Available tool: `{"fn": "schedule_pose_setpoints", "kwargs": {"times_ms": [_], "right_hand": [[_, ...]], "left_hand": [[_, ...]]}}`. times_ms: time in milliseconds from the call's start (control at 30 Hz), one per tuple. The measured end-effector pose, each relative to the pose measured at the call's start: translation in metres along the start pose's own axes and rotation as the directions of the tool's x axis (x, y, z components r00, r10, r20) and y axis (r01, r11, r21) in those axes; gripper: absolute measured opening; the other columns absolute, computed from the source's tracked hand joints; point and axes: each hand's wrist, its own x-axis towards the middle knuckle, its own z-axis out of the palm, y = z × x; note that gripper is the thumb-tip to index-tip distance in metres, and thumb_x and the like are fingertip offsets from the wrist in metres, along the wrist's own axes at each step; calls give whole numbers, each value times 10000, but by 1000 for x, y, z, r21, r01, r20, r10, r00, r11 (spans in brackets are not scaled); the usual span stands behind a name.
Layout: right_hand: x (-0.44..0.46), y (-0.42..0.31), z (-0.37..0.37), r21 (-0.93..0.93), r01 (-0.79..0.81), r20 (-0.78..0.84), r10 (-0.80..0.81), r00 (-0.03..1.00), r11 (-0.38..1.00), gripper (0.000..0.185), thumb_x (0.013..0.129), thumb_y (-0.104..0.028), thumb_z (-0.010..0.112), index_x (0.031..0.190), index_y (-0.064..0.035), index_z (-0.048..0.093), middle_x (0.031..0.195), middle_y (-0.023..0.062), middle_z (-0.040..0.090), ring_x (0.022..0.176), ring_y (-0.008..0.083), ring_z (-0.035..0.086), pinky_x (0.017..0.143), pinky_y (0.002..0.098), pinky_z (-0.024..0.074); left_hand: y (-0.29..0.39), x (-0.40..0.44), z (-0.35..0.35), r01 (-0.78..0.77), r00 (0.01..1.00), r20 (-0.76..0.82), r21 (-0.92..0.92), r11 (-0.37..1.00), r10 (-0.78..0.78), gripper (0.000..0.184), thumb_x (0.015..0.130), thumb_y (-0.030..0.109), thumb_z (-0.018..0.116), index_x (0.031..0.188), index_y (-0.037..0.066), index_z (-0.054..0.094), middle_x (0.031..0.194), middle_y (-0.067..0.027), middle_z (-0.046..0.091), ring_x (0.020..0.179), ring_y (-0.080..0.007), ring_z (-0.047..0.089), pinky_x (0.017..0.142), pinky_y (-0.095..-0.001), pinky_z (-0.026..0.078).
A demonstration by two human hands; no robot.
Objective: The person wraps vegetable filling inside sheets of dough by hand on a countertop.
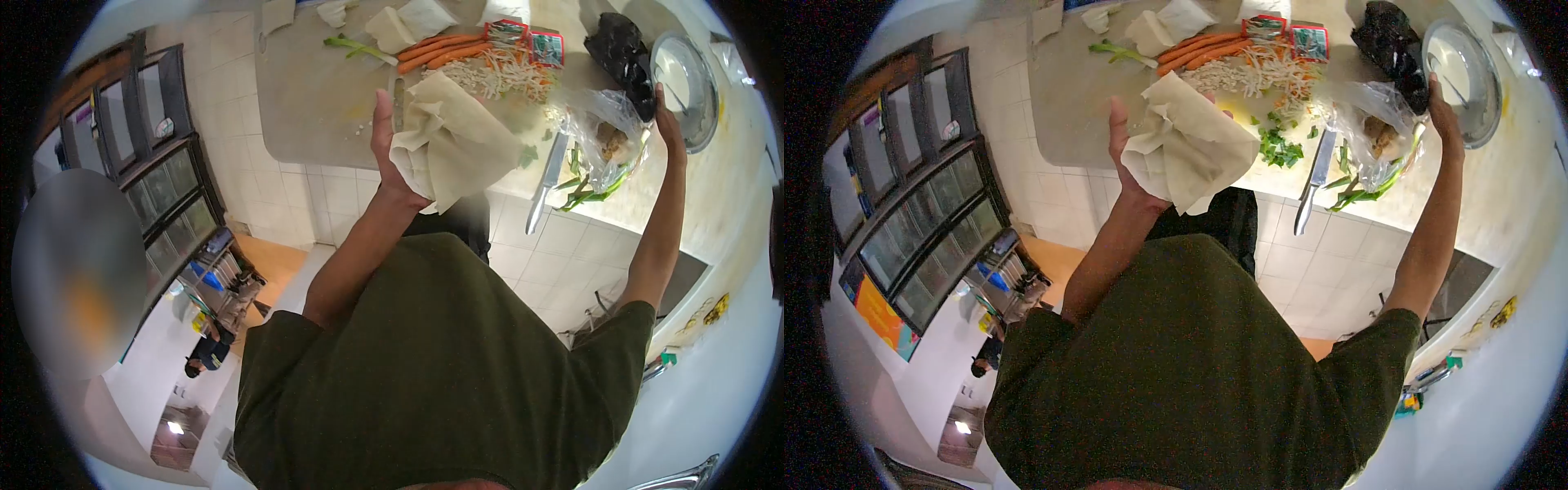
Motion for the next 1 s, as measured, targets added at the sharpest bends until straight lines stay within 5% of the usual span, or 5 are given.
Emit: {"fn": "schedule_pose_setpoints", "kwargs": {"times_ms": [333,567,700,800,1000], "right_hand": [[-5,-7,-9,224,160,140,-194,971,961,1056,924,-846,228,1609,-43,201,1674,175,181,1549,279,173,1241,345,125],[-91,-89,-22,161,355,-604,-192,773,921,625,1022,-499,526,1314,47,611,1254,206,660,1203,316,594,1071,397,411],[-353,-301,42,89,765,-759,-454,466,638,470,968,-169,670,1385,15,557,1379,211,583,1287,292,538,1099,402,398],[-474,-369,101,-91,828,-530,-731,430,554,645,890,-509,706,1293,-5,669,1635,246,201,1503,432,249,1179,617,255],[-547,-477,175,-252,794,-417,-803,427,553,650,902,-702,562,1343,-236,671,1608,255,303,1526,463,128,1210,635,46]], "left_hand": [[30,-27,-5,-87,995,-54,56,995,90,862,916,771,429,1409,73,535,1352,-169,617,1195,-353,633,1014,-528,518],[73,-44,-7,-54,998,14,-14,998,54,824,920,756,445,1387,85,549,1289,-146,649,1147,-329,654,983,-495,542],[109,-57,-5,-58,996,68,-20,998,59,839,914,772,431,1389,90,545,1282,-134,646,1149,-320,643,992,-486,531],[138,-79,18,-7,995,98,-47,999,12,862,908,791,415,1405,97,534,1330,-132,620,1199,-313,614,1018,-489,507],[200,-113,22,-67,974,220,72,995,50,908,925,811,327,1471,101,476,1410,-103,567,1250,-275,578,1049,-450,484]]}}
